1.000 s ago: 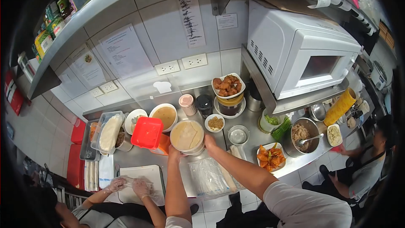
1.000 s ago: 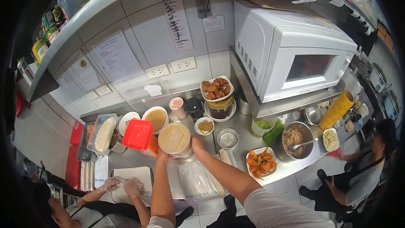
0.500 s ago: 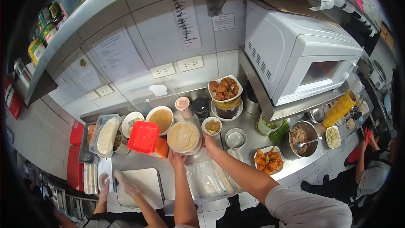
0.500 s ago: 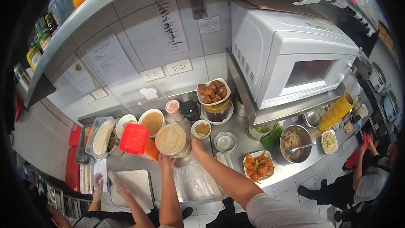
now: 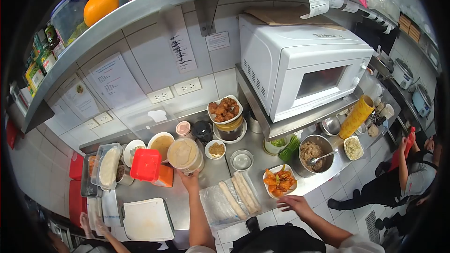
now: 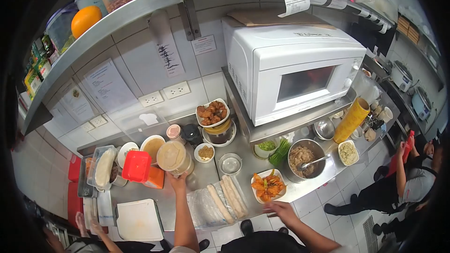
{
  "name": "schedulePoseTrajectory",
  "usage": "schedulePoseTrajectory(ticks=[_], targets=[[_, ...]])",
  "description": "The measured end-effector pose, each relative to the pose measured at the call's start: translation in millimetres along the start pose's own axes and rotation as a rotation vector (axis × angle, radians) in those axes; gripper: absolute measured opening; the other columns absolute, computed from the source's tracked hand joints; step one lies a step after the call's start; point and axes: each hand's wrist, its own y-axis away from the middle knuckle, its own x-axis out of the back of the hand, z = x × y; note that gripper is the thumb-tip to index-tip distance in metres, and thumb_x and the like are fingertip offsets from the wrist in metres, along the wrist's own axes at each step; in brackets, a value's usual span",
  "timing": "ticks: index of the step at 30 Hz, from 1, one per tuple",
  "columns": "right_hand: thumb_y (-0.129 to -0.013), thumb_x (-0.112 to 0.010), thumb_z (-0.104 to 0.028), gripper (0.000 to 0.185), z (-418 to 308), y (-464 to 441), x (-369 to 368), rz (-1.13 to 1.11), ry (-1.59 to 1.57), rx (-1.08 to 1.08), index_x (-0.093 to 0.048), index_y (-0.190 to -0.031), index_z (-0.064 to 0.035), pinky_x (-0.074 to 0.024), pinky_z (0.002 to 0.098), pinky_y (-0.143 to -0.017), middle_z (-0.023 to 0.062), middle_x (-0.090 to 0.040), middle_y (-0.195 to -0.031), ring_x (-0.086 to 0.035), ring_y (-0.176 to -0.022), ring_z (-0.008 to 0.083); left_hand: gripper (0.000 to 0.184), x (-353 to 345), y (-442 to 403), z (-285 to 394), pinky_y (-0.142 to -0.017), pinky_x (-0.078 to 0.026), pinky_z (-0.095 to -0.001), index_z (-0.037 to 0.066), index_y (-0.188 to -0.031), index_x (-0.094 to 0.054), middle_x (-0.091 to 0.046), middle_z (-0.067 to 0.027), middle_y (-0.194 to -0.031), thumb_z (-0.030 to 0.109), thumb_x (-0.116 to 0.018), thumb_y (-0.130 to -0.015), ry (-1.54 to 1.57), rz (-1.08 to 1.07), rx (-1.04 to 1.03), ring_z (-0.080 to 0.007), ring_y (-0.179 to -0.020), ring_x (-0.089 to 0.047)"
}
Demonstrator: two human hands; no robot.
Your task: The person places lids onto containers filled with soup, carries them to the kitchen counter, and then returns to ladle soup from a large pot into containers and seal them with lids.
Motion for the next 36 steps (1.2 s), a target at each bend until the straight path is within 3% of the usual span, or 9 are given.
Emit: schedulePoseTrajectory(ticks=[2,5,7,13,17,23,28,31,36], targets=[[-0.103,-0.053,-0.023,0.037,14,32,31,0.161,-0.014,0.027,-0.064,-0.123,0.0064,-0.0587,0.0381,-0.084,0.0184,-0.071,-0.113,-0.071,-0.100,0.0280,0.082,-9,0,28,-0.094,-0.053,-0.0387,0.006,-0.150,-0.037,-0.056,-0.0181,-0.138,0.006,-0.080,-0.079,-0.095,0.057,-0.097,-0.0282,-0.118,-0.062],[-0.102,-0.056,-0.019,0.034,35,64,58,0.325,0.014,0.073,-0.065,-0.121,0.0072,-0.0589,0.0347,-0.078,0.0169,-0.073,-0.107,-0.073,-0.092,0.0249,0.037,20,-6,18,-0.084,-0.054,-0.0378,0.004,-0.121,-0.067,-0.072,-0.0196,-0.112,0.021,-0.072,-0.088,-0.631,-0.050,0.143,-0.0309,-0.099,-0.070],[-0.101,-0.057,-0.016,0.031,38,79,67,0.367,0.072,0.112,-0.065,-0.120,0.0075,-0.0590,0.0332,-0.076,0.0165,-0.073,-0.105,-0.073,-0.090,0.0235,0.025,23,19,71,-0.079,-0.053,-0.0377,0.004,-0.101,-0.073,-0.073,-0.0190,-0.097,0.026,-0.066,-0.092,-0.746,-0.020,0.089,-0.0322,-0.090,-0.071],[-0.100,-0.060,-0.010,0.025,27,86,48,0.001,0.198,0.277,-0.067,-0.117,0.0068,-0.0587,0.0300,-0.075,0.0141,-0.073,-0.099,-0.072,-0.086,0.0193,0.025,40,171,148,-0.074,-0.052,-0.0324,0.002,-0.089,-0.076,-0.076,-0.0145,-0.088,0.020,-0.059,-0.094,-0.347,-0.169,-0.048,-0.0244,-0.085,-0.073],[-0.100,-0.060,-0.012,0.022,19,65,17,-0.517,0.150,0.117,-0.068,-0.112,0.0050,-0.0582,0.0294,-0.073,0.0131,-0.073,-0.095,-0.071,-0.083,0.0178,0.032,49,280,209,-0.082,-0.057,-0.0321,0.000,-0.105,-0.071,-0.075,-0.0134,-0.103,0.029,-0.059,-0.100,0.189,-0.202,0.753,-0.0222,-0.091,-0.072],[-0.103,-0.057,-0.020,0.026,30,84,-92,-1.103,0.177,-0.118,-0.069,-0.107,0.0030,-0.0572,0.0321,-0.073,0.0139,-0.073,-0.096,-0.072,-0.086,0.0212,0.036,136,398,239,-0.088,-0.056,-0.0350,0.001,-0.117,-0.065,-0.072,-0.0132,-0.112,0.032,-0.054,-0.102,0.208,0.011,0.751,-0.0227,-0.101,-0.070],[-0.107,-0.037,-0.045,0.059,57,173,-193,-1.388,-0.130,-0.591,-0.054,-0.134,0.0050,-0.0492,0.0455,-0.101,0.0234,-0.062,-0.130,-0.060,-0.123,0.0322,0.035,220,459,253,-0.084,-0.056,-0.0346,0.001,-0.116,-0.064,-0.072,-0.0129,-0.110,0.031,-0.053,-0.101,0.346,0.364,0.723,-0.0221,-0.096,-0.069],[-0.107,-0.031,-0.050,0.068,92,221,-253,-1.537,-0.003,-0.698,-0.041,-0.146,0.0044,-0.0462,0.0491,-0.106,0.0248,-0.052,-0.143,-0.051,-0.134,0.0354,0.034,277,493,258,-0.081,-0.057,-0.0328,0.000,-0.116,-0.064,-0.071,-0.0142,-0.107,0.028,-0.054,-0.100,0.484,0.529,0.637,-0.0225,-0.092,-0.068],[-0.106,-0.031,-0.054,0.069,161,297,-361,-1.694,0.309,-0.865,-0.040,-0.148,0.0006,-0.0486,0.0469,-0.102,0.0228,-0.054,-0.141,-0.055,-0.129,0.0329,0.031,407,553,251,-0.073,-0.056,-0.0290,-0.001,-0.106,-0.069,-0.072,-0.0119,-0.095,0.027,-0.057,-0.099,0.228,0.849,0.492,-0.0181,-0.083,-0.069]])
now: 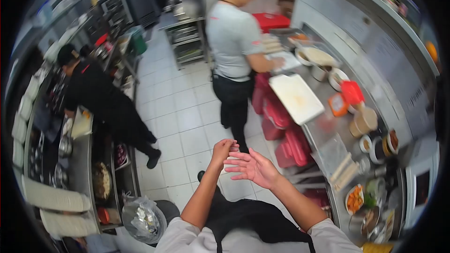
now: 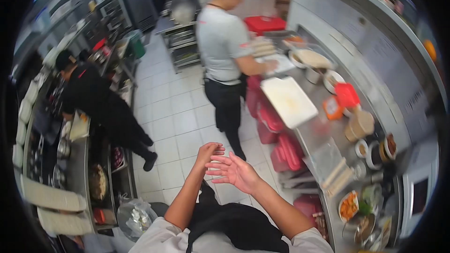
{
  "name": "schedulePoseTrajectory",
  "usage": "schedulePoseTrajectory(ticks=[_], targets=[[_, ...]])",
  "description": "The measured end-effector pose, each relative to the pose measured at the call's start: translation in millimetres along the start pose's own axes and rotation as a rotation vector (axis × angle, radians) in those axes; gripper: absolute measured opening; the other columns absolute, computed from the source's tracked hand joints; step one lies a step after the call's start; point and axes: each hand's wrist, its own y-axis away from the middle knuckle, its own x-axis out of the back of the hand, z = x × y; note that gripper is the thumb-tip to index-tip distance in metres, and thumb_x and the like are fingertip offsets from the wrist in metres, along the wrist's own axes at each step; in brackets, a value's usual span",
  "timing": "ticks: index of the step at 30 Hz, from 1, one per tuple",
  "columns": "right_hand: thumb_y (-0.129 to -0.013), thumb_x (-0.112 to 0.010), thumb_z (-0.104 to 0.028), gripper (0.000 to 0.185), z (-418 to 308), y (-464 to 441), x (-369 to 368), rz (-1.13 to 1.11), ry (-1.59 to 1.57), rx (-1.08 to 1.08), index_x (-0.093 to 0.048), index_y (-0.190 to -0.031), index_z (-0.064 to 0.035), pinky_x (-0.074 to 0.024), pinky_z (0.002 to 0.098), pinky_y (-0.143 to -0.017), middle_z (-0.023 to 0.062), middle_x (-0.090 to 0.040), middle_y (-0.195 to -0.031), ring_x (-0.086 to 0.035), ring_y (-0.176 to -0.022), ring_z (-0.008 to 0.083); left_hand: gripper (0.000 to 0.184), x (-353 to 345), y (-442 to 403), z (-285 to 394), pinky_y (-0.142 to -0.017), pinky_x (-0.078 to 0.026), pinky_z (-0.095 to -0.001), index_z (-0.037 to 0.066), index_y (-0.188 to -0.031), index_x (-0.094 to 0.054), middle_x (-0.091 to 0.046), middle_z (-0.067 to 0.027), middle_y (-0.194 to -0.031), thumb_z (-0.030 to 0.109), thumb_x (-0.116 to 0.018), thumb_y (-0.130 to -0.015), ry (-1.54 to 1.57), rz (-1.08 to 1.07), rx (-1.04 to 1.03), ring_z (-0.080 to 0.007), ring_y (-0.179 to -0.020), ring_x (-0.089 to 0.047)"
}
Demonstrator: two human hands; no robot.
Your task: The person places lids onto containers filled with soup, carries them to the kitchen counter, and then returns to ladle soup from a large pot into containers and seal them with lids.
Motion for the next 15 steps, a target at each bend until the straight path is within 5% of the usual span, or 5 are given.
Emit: schedulePoseTrajectory(ticks=[2,3,7,10,15], targets=[[-0.106,-0.032,-0.054,0.068,4,-71,-8,-0.065,0.097,-0.113,-0.041,-0.148,-0.0012,-0.0513,0.0442,-0.098,0.0219,-0.057,-0.138,-0.060,-0.123,0.0305,0.030,65,-30,1,-0.069,-0.055,-0.0276,-0.001,-0.102,-0.070,-0.072,-0.0101,-0.090,0.027,-0.058,-0.098,-0.059,0.114,-0.117,-0.0157,-0.079,-0.068],[-0.107,-0.032,-0.053,0.065,13,-112,-7,-0.110,0.127,-0.206,-0.045,-0.147,-0.0035,-0.0555,0.0376,-0.086,0.0189,-0.064,-0.128,-0.067,-0.105,0.0253,0.029,97,-46,2,-0.065,-0.053,-0.0265,0.000,-0.100,-0.071,-0.072,-0.0078,-0.086,0.026,-0.058,-0.098,-0.065,0.186,-0.086,-0.0131,-0.076,-0.068],[-0.106,-0.041,-0.050,0.052,49,-262,-47,-0.419,0.103,-0.546,-0.057,-0.131,-0.0067,-0.0561,0.0258,-0.067,0.0104,-0.069,-0.106,-0.070,-0.090,0.0171,0.027,209,-89,35,-0.063,-0.052,-0.0267,0.003,-0.101,-0.072,-0.073,-0.0081,-0.087,0.025,-0.057,-0.097,-0.120,0.330,-0.028,-0.0141,-0.074,-0.068],[-0.106,-0.040,-0.051,0.053,72,-355,-88,-0.676,-0.165,-0.723,-0.054,-0.133,-0.0074,-0.0571,0.0271,-0.068,0.0089,-0.068,-0.105,-0.070,-0.088,0.0181,0.029,267,-121,63,-0.068,-0.055,-0.0284,0.002,-0.107,-0.070,-0.074,-0.0090,-0.093,0.026,-0.055,-0.099,-0.229,0.323,-0.032,-0.0156,-0.081,-0.070],[-0.107,-0.037,-0.052,0.057,36,-456,-144,-0.641,-0.038,-0.614,-0.044,-0.142,-0.0077,-0.0562,0.0390,-0.089,0.0137,-0.061,-0.128,-0.065,-0.114,0.0261,0.029,324,-192,123,-0.065,-0.054,-0.0278,0.003,-0.108,-0.071,-0.074,-0.0099,-0.093,0.025,-0.055,-0.098,-0.087,0.279,0.035,-0.0165,-0.079,-0.070]])
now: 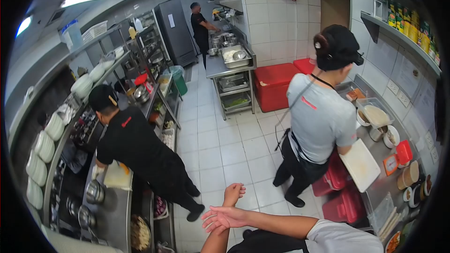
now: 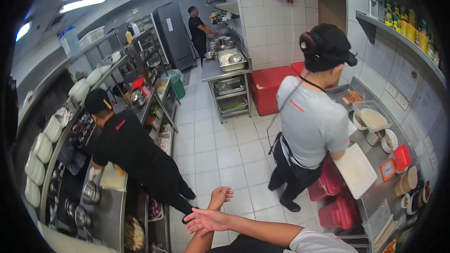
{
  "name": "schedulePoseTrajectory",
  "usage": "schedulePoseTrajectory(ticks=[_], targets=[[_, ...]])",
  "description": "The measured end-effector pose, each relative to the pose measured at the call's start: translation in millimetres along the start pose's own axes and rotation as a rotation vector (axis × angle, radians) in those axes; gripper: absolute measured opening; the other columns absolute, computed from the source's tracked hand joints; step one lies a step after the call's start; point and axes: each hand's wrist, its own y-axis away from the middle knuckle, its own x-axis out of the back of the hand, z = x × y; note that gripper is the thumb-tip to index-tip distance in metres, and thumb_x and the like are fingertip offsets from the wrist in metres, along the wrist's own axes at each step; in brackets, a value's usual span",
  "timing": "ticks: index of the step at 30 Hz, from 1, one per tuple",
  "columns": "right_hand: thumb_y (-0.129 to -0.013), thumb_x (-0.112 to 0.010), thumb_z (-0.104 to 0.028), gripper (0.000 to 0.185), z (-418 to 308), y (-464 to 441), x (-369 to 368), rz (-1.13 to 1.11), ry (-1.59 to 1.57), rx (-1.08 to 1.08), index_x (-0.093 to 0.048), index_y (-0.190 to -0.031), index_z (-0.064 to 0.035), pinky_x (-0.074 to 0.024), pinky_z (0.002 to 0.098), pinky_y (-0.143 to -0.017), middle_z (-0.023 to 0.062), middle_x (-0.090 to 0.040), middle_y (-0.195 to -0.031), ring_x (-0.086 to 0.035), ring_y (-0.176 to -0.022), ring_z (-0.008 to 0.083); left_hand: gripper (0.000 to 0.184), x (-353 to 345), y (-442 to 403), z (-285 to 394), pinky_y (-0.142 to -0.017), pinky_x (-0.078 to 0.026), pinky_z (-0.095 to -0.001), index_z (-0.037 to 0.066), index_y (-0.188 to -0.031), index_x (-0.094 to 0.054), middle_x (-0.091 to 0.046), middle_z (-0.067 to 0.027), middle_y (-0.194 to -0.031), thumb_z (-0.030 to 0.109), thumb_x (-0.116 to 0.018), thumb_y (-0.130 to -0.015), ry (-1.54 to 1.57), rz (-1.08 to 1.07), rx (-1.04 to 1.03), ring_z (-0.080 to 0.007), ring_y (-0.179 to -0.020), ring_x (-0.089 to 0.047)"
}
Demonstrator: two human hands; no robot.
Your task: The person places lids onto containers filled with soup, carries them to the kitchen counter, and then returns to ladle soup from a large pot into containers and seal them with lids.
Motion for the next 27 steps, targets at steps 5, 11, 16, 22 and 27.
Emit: schedulePoseTrajectory(ticks=[5,11,16,22,27], targets=[[-0.107,-0.037,-0.051,0.058,-109,-21,83,0.079,0.143,0.100,-0.040,-0.146,-0.0074,-0.0497,0.0468,-0.103,0.0176,-0.050,-0.145,-0.054,-0.133,0.0315,0.029,41,-91,23,-0.072,-0.058,-0.0332,0.002,-0.113,-0.067,-0.073,-0.0133,-0.102,0.026,-0.057,-0.098,0.015,0.007,0.032,-0.0209,-0.086,-0.071],[-0.098,-0.058,-0.051,0.052,-228,-118,144,-0.044,0.264,-0.003,-0.056,-0.130,-0.0090,-0.0524,0.0433,-0.095,0.0133,-0.062,-0.126,-0.061,-0.118,0.0259,0.030,89,-233,95,-0.071,-0.056,-0.0330,0.002,-0.111,-0.067,-0.073,-0.0125,-0.100,0.028,-0.059,-0.098,-0.081,0.017,0.151,-0.0211,-0.086,-0.070],[-0.103,-0.051,-0.042,0.044,-314,-194,147,-0.299,0.157,-0.463,-0.056,-0.130,-0.0081,-0.0549,0.0459,-0.089,0.0196,-0.063,-0.129,-0.063,-0.116,0.0376,0.031,130,-321,173,-0.072,-0.057,-0.0346,0.001,-0.113,-0.065,-0.072,-0.0145,-0.099,0.027,-0.059,-0.097,-0.125,0.132,0.024,-0.0241,-0.087,-0.071],[-0.097,-0.062,-0.043,0.046,-488,-184,279,-0.036,0.613,-0.144,-0.062,-0.122,-0.0048,-0.0574,0.0424,-0.078,0.0154,-0.066,-0.109,-0.068,-0.099,0.0294,0.036,198,-430,191,-0.081,-0.055,-0.0393,0.001,-0.119,-0.065,-0.069,-0.0188,-0.110,0.028,-0.062,-0.096,0.056,0.245,0.144,-0.0299,-0.096,-0.068],[-0.093,-0.064,-0.039,0.036,-631,-105,565,0.813,0.605,0.351,-0.067,-0.116,-0.0123,-0.0590,0.0371,-0.061,0.0075,-0.070,-0.096,-0.072,-0.081,0.0228,0.045,213,-552,234,-0.092,-0.049,-0.0424,0.001,-0.127,-0.061,-0.061,-0.0201,-0.125,0.035,-0.059,-0.097,-0.303,0.256,0.181,-0.0348,-0.110,-0.060]])
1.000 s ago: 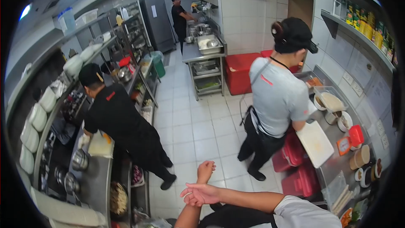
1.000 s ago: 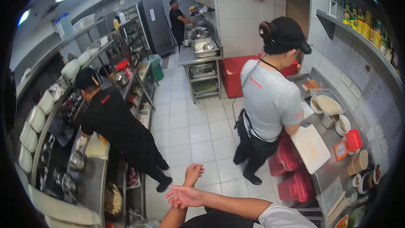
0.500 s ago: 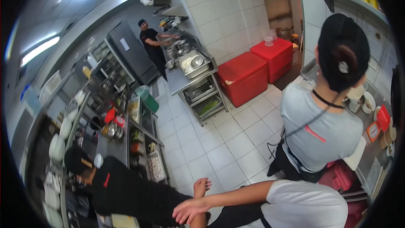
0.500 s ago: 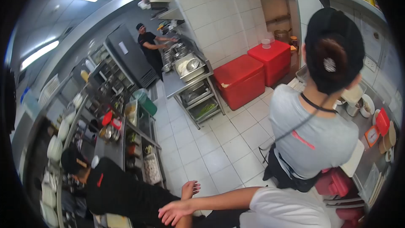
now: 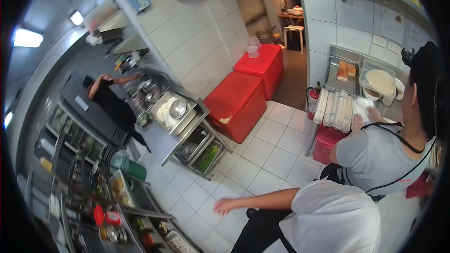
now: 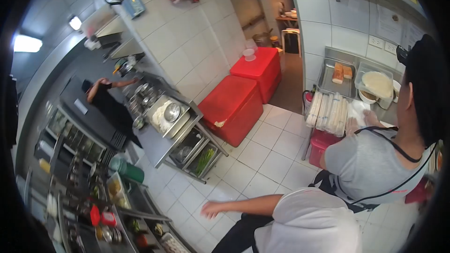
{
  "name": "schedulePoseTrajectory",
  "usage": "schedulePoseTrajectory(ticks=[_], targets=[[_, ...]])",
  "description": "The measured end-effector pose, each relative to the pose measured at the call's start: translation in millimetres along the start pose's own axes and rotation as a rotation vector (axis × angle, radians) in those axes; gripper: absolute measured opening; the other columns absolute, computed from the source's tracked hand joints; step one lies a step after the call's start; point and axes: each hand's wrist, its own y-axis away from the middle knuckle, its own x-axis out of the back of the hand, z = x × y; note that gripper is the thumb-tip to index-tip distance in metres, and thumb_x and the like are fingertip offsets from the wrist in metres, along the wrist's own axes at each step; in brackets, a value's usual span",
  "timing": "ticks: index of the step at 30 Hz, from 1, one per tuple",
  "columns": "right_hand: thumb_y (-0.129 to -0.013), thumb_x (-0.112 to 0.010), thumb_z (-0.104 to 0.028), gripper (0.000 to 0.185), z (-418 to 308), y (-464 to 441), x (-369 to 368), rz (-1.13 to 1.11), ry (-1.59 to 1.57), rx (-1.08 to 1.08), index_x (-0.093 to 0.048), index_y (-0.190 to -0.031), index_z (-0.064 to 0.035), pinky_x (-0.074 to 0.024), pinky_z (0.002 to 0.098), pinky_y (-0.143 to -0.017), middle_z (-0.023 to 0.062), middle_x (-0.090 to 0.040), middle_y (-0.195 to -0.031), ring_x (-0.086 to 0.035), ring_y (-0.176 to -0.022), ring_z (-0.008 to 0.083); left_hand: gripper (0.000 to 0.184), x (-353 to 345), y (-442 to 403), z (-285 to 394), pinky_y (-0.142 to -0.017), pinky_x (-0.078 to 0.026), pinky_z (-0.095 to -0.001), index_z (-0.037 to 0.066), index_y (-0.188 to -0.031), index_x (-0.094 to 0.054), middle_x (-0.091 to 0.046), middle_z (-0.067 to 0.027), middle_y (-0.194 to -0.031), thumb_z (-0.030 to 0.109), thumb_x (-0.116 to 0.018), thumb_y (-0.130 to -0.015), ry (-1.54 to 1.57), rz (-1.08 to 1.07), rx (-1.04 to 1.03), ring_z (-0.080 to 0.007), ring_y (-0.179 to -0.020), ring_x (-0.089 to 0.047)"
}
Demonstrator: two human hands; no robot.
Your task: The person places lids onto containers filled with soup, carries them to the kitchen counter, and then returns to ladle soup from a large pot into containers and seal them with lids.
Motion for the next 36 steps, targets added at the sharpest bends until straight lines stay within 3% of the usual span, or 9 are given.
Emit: schedulePoseTrajectory(ticks=[1,4,8,12,16,19,23,34,36], targets=[[-0.094,-0.065,-0.029,0.027,23,-10,83,0.008,-0.415,0.006,-0.069,-0.115,-0.0125,-0.0583,0.0299,-0.060,0.0067,-0.073,-0.097,-0.073,-0.081,0.0184,0.046,-1,-24,18,-0.095,-0.048,-0.0430,0.001,-0.129,-0.061,-0.059,-0.0204,-0.128,0.036,-0.059,-0.098,-0.083,-0.009,-0.029,-0.0358,-0.113,-0.058],[-0.087,-0.071,-0.033,0.035,-1,51,213,0.855,-0.319,-0.168,-0.070,-0.113,-0.0095,-0.0617,0.0411,-0.071,0.0135,-0.073,-0.096,-0.073,-0.083,0.0262,0.051,-9,-102,80,-0.101,-0.044,-0.0448,0.002,-0.133,-0.058,-0.054,-0.0212,-0.138,0.040,-0.058,-0.099,-0.329,-0.064,-0.180,-0.0387,-0.121,-0.053],[-0.091,-0.064,-0.026,0.028,-23,156,315,1.182,-0.569,0.036,-0.069,-0.109,-0.0054,-0.0608,0.0386,-0.070,0.0139,-0.072,-0.093,-0.073,-0.082,0.0252,0.058,-46,-216,187,-0.110,-0.040,-0.0472,0.002,-0.139,-0.056,-0.047,-0.0222,-0.150,0.045,-0.056,-0.100,-0.533,-0.221,-0.490,-0.0427,-0.132,-0.047],[-0.091,-0.064,-0.026,0.026,-45,219,360,1.481,-0.682,0.080,-0.068,-0.103,-0.0036,-0.0599,0.0370,-0.071,0.0132,-0.072,-0.091,-0.072,-0.078,0.0241,0.044,-196,-206,380,-0.103,-0.044,-0.0426,-0.004,-0.127,-0.063,-0.065,-0.0257,-0.125,0.031,-0.055,-0.102,-0.665,-0.427,-0.721,-0.0405,-0.118,-0.059],[-0.089,-0.065,-0.025,0.025,-5,226,440,1.569,-0.822,0.079,-0.069,-0.100,-0.0029,-0.0589,0.0393,-0.068,0.0137,-0.072,-0.091,-0.071,-0.076,0.0252,0.034,-355,-292,408,-0.078,-0.056,-0.0393,-0.002,-0.111,-0.069,-0.073,-0.0192,-0.101,0.026,-0.065,-0.093,-0.560,-0.577,-0.935,-0.0298,-0.093,-0.072],[-0.088,-0.067,-0.029,0.029,20,223,493,1.529,-0.903,-0.061,-0.069,-0.100,-0.0026,-0.0590,0.0393,-0.068,0.0148,-0.072,-0.092,-0.071,-0.079,0.0255,0.031,-449,-295,436,-0.078,-0.056,-0.0394,-0.001,-0.108,-0.072,-0.073,-0.0195,-0.097,0.024,-0.064,-0.092,-0.681,-0.524,-0.915,-0.0304,-0.092,-0.073],[-0.088,-0.067,-0.030,0.031,-13,251,585,1.497,-0.744,-0.143,-0.069,-0.101,-0.0015,-0.0593,0.0397,-0.068,0.0155,-0.072,-0.093,-0.072,-0.080,0.0263,0.053,-536,-294,493,-0.106,-0.042,-0.0427,0.000,-0.132,-0.062,-0.061,-0.0245,-0.132,0.043,-0.054,-0.101,-0.814,-0.686,-0.813,-0.0391,-0.124,-0.056],[-0.092,-0.066,-0.026,0.028,-73,360,846,1.558,-0.208,-0.299,-0.068,-0.108,-0.0026,-0.0568,0.0362,-0.060,0.0100,-0.072,-0.090,-0.071,-0.073,0.0199,0.039,-847,-379,640,-0.092,-0.049,-0.0429,0.002,-0.120,-0.067,-0.067,-0.0208,-0.115,0.033,-0.060,-0.097,-0.686,-0.848,-0.709,-0.0346,-0.108,-0.064],[-0.094,-0.063,-0.028,0.035,-39,376,872,1.548,-0.288,-0.023,-0.069,-0.113,0.0010,-0.0572,0.0348,-0.056,0.0127,-0.074,-0.091,-0.071,-0.066,0.0207,0.036,-913,-389,673,-0.087,-0.051,-0.0428,0.001,-0.116,-0.069,-0.069,-0.0208,-0.109,0.031,-0.062,-0.096,-0.664,-0.836,-0.743,-0.0346,-0.103,-0.067]])
